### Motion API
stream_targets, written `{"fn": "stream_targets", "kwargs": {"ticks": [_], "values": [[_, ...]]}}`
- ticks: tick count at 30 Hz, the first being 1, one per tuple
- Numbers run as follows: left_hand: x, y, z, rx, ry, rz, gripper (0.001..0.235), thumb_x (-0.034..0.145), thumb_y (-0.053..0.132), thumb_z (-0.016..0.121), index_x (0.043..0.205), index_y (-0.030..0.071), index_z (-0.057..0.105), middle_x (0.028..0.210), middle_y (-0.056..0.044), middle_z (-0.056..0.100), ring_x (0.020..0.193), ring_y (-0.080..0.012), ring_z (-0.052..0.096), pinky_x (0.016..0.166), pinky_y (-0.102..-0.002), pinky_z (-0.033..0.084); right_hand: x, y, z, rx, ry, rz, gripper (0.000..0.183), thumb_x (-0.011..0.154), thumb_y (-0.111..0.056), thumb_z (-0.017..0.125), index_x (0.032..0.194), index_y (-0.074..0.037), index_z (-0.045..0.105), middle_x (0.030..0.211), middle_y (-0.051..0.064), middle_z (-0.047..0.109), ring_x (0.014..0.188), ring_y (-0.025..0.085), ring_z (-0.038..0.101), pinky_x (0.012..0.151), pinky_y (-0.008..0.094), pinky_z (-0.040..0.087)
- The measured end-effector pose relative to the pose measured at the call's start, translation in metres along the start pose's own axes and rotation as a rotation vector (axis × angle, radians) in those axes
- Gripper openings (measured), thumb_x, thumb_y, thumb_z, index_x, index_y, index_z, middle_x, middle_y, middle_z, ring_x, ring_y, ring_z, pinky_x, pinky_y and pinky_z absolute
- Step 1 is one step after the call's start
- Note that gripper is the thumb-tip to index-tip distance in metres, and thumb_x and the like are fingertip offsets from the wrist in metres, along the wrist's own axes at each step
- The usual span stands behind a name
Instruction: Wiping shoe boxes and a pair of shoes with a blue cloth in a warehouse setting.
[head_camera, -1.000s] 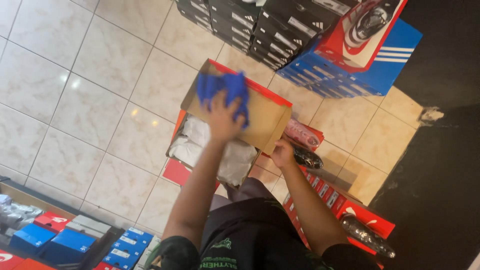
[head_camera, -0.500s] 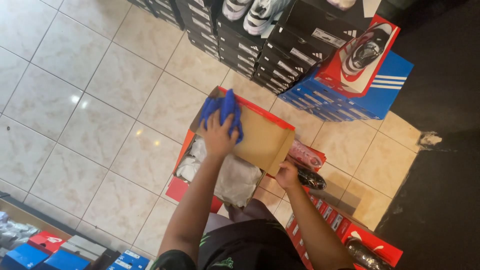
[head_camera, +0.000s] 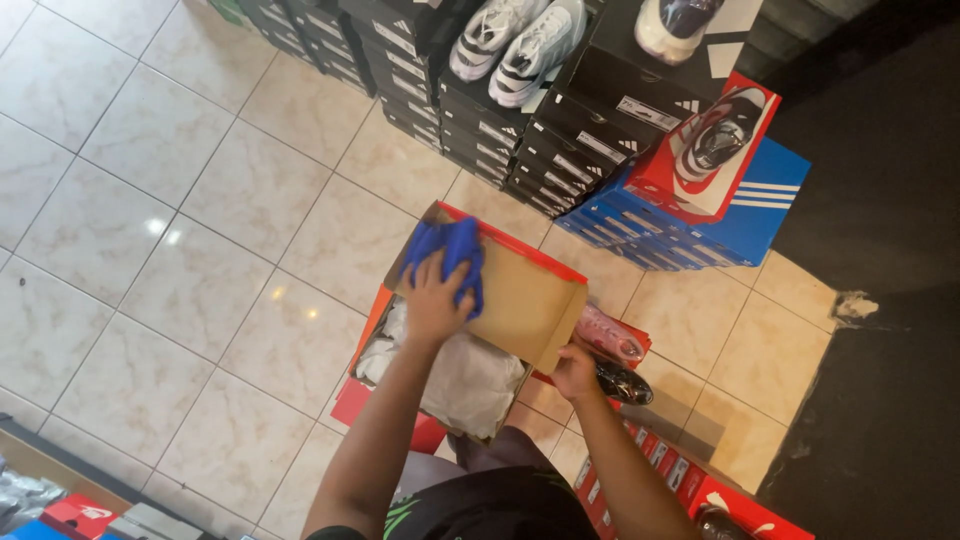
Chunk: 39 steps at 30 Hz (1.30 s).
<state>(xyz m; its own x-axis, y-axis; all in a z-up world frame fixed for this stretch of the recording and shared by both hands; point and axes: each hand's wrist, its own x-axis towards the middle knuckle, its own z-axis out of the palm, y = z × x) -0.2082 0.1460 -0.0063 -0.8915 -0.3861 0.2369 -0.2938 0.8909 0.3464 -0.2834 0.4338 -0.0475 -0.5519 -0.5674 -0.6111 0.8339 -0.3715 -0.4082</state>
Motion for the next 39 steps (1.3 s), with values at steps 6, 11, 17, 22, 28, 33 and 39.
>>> {"fn": "stream_targets", "kwargs": {"ticks": [6, 11, 17, 22, 28, 33, 39], "values": [[-0.037, 0.097, 0.035, -0.263, -0.031, 0.401, 0.057, 0.066, 0.054, 0.075, 0.121, 0.04, 0.067, 0.148, -0.014, 0.054, 0.141, -0.0306, 0.049, 0.114, -0.069, 0.019, 0.027, 0.021, -0.056, -0.061, -0.084, -0.046, 0.052, 0.069, -0.014, 0.057, 0.117, -0.002, 0.07, 0.113, 0.014, 0.072, 0.103, 0.035, 0.068, 0.103, 0.055, 0.049], [-0.018, 0.047, 0.012, -0.119, -0.062, 0.301, 0.044, 0.078, 0.051, 0.068, 0.118, 0.034, 0.069, 0.143, -0.014, 0.058, 0.137, -0.0288, 0.052, 0.11, -0.063, 0.029, 0.013, -0.003, -0.005, -0.075, -0.047, -0.031, 0.061, 0.069, -0.012, 0.058, 0.129, 0.0, 0.064, 0.118, 0.018, 0.071, 0.104, 0.033, 0.07, 0.093, 0.048, 0.057], [-0.006, -0.001, 0.013, 0.117, 0.007, -0.113, 0.06, 0.073, 0.048, 0.074, 0.131, 0.036, 0.065, 0.141, -0.02, 0.055, 0.135, -0.0363, 0.051, 0.113, -0.066, 0.026, 0.036, 0.022, -0.036, -0.053, -0.091, -0.035, 0.069, 0.068, -0.011, 0.059, 0.136, -0.002, 0.061, 0.127, 0.02, 0.068, 0.108, 0.035, 0.068, 0.097, 0.05, 0.054], [-0.028, 0.109, 0.011, -0.272, 0.102, 0.139, 0.042, 0.078, 0.042, 0.073, 0.118, 0.029, 0.069, 0.136, -0.019, 0.061, 0.128, -0.0355, 0.059, 0.108, -0.066, 0.032, 0.081, 0.051, -0.158, -0.188, -0.186, -0.112, 0.035, 0.072, -0.016, 0.055, 0.096, 0.007, 0.066, 0.107, 0.029, 0.071, 0.101, 0.04, 0.067, 0.1, 0.055, 0.049], [-0.023, -0.011, 0.029, 0.006, -0.022, 0.049, 0.049, 0.074, 0.052, 0.074, 0.119, 0.034, 0.068, 0.145, -0.013, 0.054, 0.137, -0.0286, 0.051, 0.114, -0.061, 0.03, 0.057, 0.016, -0.066, -0.11, -0.132, -0.044, 0.067, 0.069, -0.013, 0.059, 0.134, 0.001, 0.063, 0.12, 0.019, 0.069, 0.097, 0.038, 0.068, 0.086, 0.052, 0.056], [-0.003, 0.024, -0.003, 0.054, -0.073, -0.319, 0.062, 0.076, 0.046, 0.074, 0.135, 0.033, 0.063, 0.15, -0.017, 0.047, 0.142, -0.035, 0.043, 0.117, -0.062, 0.022, 0.058, 0.032, -0.051, -0.152, -0.129, -0.188, 0.082, 0.065, -0.006, 0.06, 0.146, -0.004, 0.051, 0.121, 0.021, 0.069, 0.101, 0.034, 0.07, 0.084, 0.047, 0.059], [-0.031, 0.095, 0.034, -0.173, 0.017, 0.183, 0.051, 0.073, 0.039, 0.076, 0.121, 0.031, 0.066, 0.151, -0.017, 0.048, 0.14, -0.0332, 0.048, 0.113, -0.068, 0.023, 0.08, 0.036, -0.087, -0.16, -0.081, -0.181, 0.076, 0.066, -0.006, 0.057, 0.142, -0.006, 0.056, 0.125, 0.019, 0.07, 0.105, 0.035, 0.069, 0.093, 0.052, 0.056]]}}
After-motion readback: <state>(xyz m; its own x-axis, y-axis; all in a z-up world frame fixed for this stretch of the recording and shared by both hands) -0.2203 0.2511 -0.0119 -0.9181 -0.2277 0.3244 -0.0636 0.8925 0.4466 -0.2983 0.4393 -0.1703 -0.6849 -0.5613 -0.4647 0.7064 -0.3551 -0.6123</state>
